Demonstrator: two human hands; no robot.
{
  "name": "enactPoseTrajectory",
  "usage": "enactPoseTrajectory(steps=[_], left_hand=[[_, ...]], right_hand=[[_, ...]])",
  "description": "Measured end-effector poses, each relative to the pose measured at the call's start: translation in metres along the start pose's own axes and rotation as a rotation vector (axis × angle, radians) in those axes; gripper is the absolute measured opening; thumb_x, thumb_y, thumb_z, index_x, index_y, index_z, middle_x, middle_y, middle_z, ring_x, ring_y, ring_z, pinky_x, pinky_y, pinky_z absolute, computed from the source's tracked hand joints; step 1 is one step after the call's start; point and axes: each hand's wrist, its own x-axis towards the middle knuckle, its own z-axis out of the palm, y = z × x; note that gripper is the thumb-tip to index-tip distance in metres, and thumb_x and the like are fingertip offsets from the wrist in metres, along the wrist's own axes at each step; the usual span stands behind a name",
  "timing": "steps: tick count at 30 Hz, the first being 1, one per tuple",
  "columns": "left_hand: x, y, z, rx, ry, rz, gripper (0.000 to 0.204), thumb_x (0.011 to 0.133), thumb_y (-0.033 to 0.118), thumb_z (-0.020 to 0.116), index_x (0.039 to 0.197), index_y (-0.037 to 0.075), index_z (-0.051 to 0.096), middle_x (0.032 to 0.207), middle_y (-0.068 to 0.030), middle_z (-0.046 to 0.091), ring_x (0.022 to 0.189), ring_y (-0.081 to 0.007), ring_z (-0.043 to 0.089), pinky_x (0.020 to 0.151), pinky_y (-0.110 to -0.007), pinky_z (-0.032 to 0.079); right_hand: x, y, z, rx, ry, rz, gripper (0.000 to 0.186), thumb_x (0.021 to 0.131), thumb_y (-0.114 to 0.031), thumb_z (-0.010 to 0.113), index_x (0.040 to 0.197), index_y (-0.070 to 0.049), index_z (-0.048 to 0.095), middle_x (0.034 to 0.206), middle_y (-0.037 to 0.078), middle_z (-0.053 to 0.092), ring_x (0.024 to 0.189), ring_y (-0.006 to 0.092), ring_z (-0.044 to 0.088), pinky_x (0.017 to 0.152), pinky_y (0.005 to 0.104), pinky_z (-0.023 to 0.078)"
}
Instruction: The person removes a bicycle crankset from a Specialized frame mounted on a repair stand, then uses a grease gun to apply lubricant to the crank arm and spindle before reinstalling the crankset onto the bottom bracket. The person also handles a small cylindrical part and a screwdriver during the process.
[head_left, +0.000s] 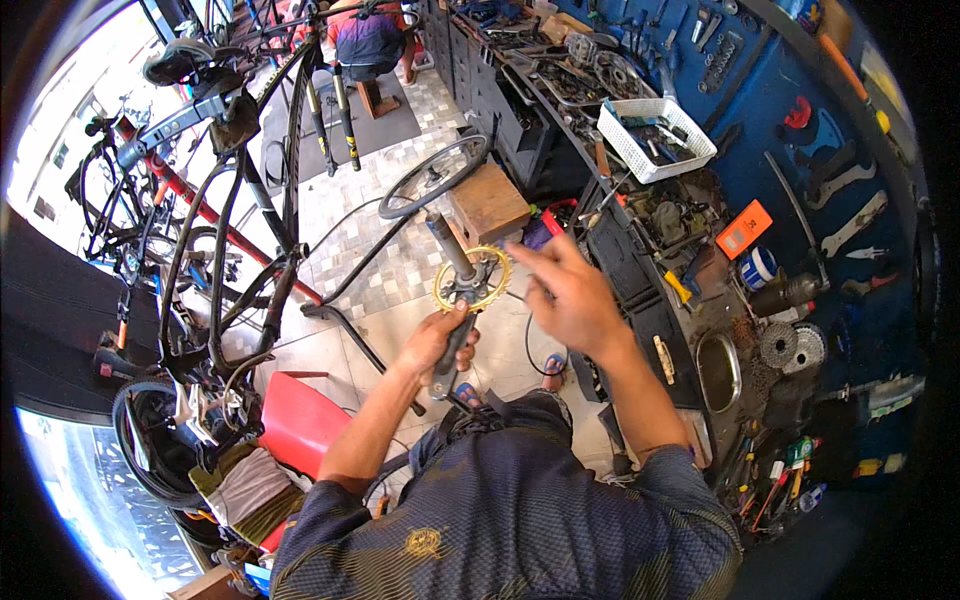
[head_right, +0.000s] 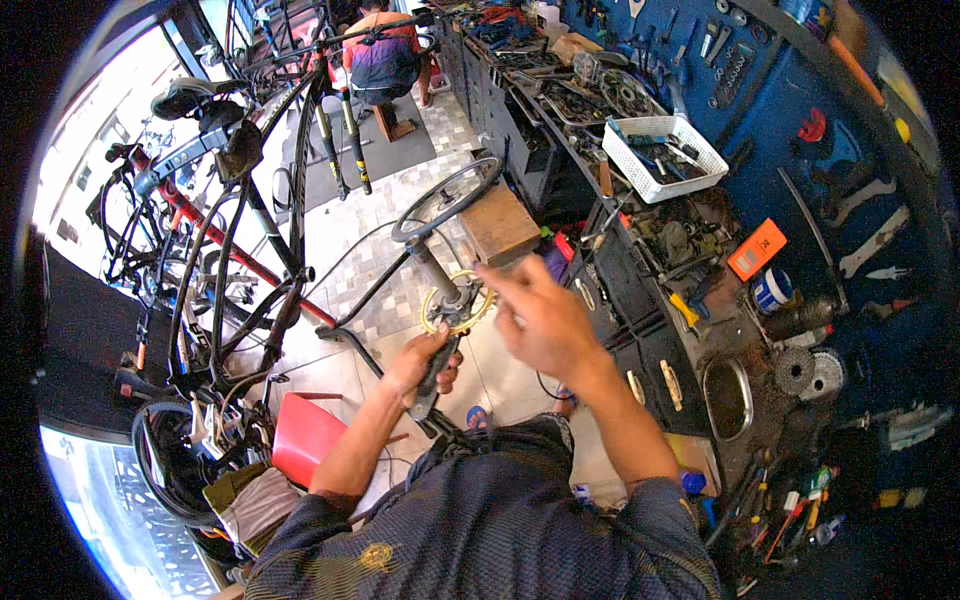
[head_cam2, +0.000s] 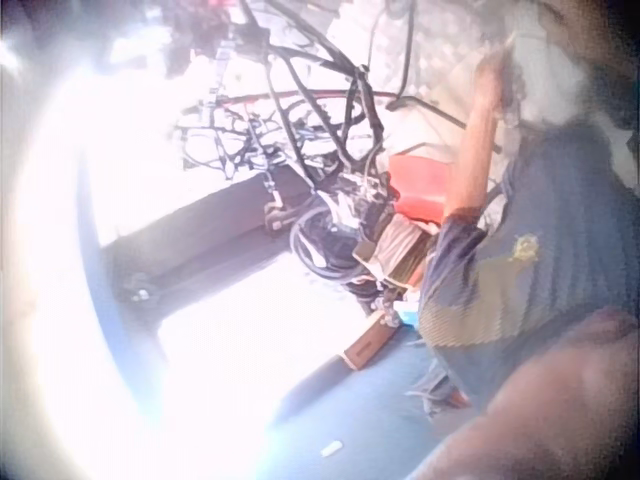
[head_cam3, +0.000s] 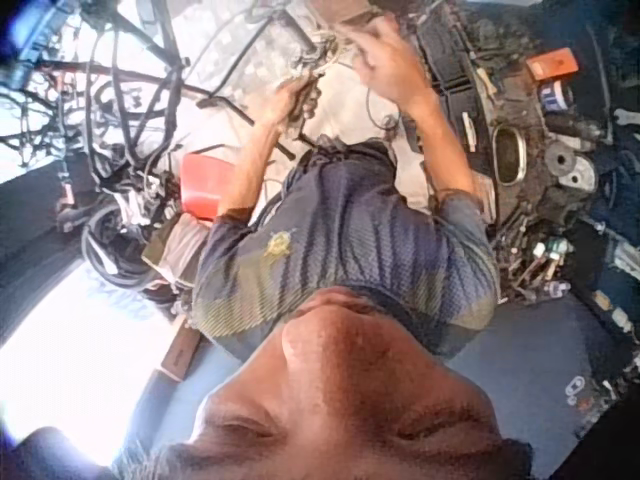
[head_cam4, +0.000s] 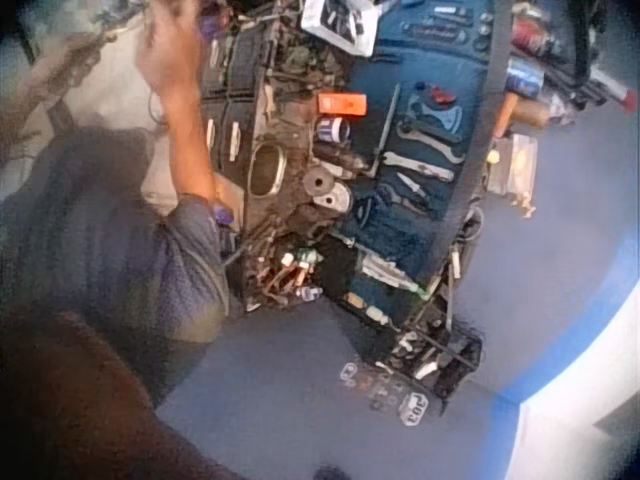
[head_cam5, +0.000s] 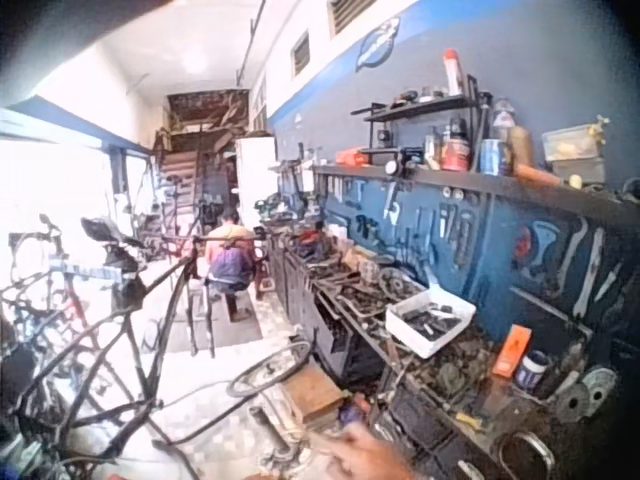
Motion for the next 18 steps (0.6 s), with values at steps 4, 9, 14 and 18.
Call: enactPoseTrajectory(steps=[4, 9, 14, 18], left_hand=[[0.004, -0.012, 0.022, 0.062, 0.015, 0.141, 0.038, 0.107, 0.043, 0.054, 0.095, 0.007, 0.05, 0.075, -0.0064, 0.057, 0.05, -0.0158, 0.052, 0.044, -0.032, 0.044], [0.003, -0.017, 0.027, 0.051, 0.038, 0.21, 0.039, 0.108, 0.038, 0.051, 0.093, 0.002, 0.054, 0.066, -0.0074, 0.056, 0.047, -0.0175, 0.053, 0.044, -0.034, 0.048], [0.019, -0.038, 0.023, 0.263, 0.214, 0.453, 0.032, 0.107, 0.03, 0.051, 0.099, -0.001, 0.057, 0.07, -0.0104, 0.06, 0.052, -0.0201, 0.058, 0.048, -0.035, 0.051], [0.044, -0.056, 0.004, 0.799, 0.491, 0.771, 0.032, 0.108, 0.026, 0.051, 0.125, 0.0, 0.055, 0.105, -0.0113, 0.063, 0.092, -0.0216, 0.06, 0.077, -0.033, 0.052]], right_hand=[[0.004, -0.024, 0.028, -0.008, 0.01, 0.004, 0.048, 0.087, -0.014, 0.068, 0.135, -0.013, 0.065, 0.099, 0.012, 0.057, 0.076, 0.0315, 0.067, 0.064, 0.0437, 0.057], [0.014, -0.04, 0.027, -0.077, 0.037, -0.038, 0.05, 0.085, -0.015, 0.068, 0.134, -0.01, 0.064, 0.101, 0.013, 0.055, 0.077, 0.0315, 0.067, 0.063, 0.0421, 0.058], [0.014, -0.046, 0.036, -0.101, 0.04, -0.051, 0.064, 0.082, -0.017, 0.07, 0.141, -0.001, 0.054, 0.103, 0.016, 0.055, 0.079, 0.0321, 0.068, 0.062, 0.0411, 0.058], [0.012, -0.062, 0.055, -0.161, -0.049, 0.084, 0.076, 0.084, -0.02, 0.07, 0.147, 0.009, 0.04, 0.116, 0.022, 0.055, 0.081, 0.0352, 0.07, 0.064, 0.0426, 0.059]])
